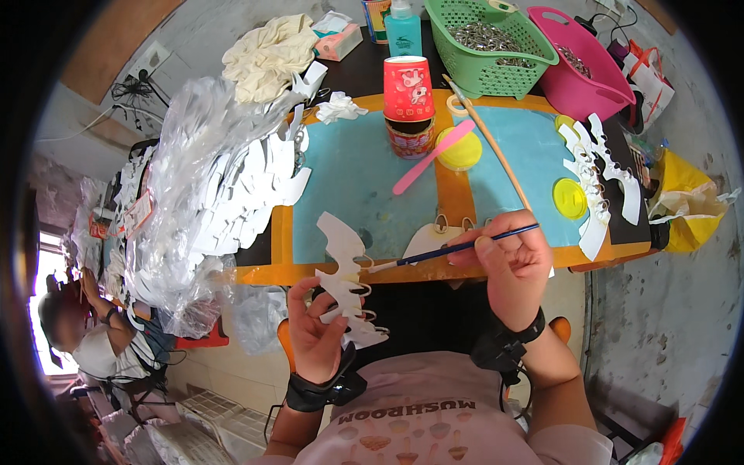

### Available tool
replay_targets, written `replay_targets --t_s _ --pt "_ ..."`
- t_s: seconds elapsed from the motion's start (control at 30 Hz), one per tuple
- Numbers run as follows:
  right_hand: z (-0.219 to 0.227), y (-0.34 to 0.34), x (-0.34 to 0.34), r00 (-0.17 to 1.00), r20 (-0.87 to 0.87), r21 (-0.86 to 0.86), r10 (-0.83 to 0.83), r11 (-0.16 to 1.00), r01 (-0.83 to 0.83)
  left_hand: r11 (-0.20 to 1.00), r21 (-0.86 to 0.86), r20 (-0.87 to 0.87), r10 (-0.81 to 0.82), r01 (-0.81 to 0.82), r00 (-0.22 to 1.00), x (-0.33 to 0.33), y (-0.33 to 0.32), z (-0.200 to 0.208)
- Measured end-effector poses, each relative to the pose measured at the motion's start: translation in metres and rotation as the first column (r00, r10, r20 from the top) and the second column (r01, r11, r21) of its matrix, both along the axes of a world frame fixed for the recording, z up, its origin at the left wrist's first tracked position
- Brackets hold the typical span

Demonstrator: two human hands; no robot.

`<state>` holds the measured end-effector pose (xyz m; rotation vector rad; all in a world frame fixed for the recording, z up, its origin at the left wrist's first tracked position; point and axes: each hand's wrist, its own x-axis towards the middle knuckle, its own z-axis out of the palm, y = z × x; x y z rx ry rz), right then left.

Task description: The person is manually assembling and glueing small white leather or synthetic components, likely for footwear manufacturing.

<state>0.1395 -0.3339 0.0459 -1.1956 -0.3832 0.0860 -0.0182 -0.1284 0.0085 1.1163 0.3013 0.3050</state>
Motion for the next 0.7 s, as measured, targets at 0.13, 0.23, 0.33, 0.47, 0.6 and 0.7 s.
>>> replay_targets --t_s 0.13,0.23,0.33,0.47,0.6,0.7 --pt "-0.008 0.007 -0.01 0.995 -0.103 0.084 0.016 0.996 -0.007 1.0 0.029 0.02 -0.01 0.009 1.0 -0.004 -0.003 0.001" --pt "-0.011 0.009 -0.016 0.993 -0.112 0.077 0.037 0.997 -0.028 1.0 0.021 0.073 -0.007 0.006 0.997 -0.003 -0.005 0.002" --pt "-0.012 0.005 -0.018 0.991 -0.125 0.061 0.047 0.997 -0.04 1.0 0.011 0.112 -0.001 0.0 0.994 -0.004 -0.005 0.001" --pt "-0.009 0.002 -0.017 0.996 -0.093 0.054 0.013 0.999 -0.008 0.999 -0.039 0.15 0.009 -0.003 0.989 -0.001 -0.007 0.005" --pt "-0.008 0.007 -0.021 0.993 -0.12 0.043 0.01 0.999 -0.005 0.996 -0.092 0.167 0.0 0.016 0.986 0.0 -0.008 0.003" --pt "-0.01 0.003 -0.018 0.991 -0.136 0.045 -0.006 0.999 0.012 0.996 -0.086 0.194 0.022 -0.006 0.981 0.001 -0.008 0.001"
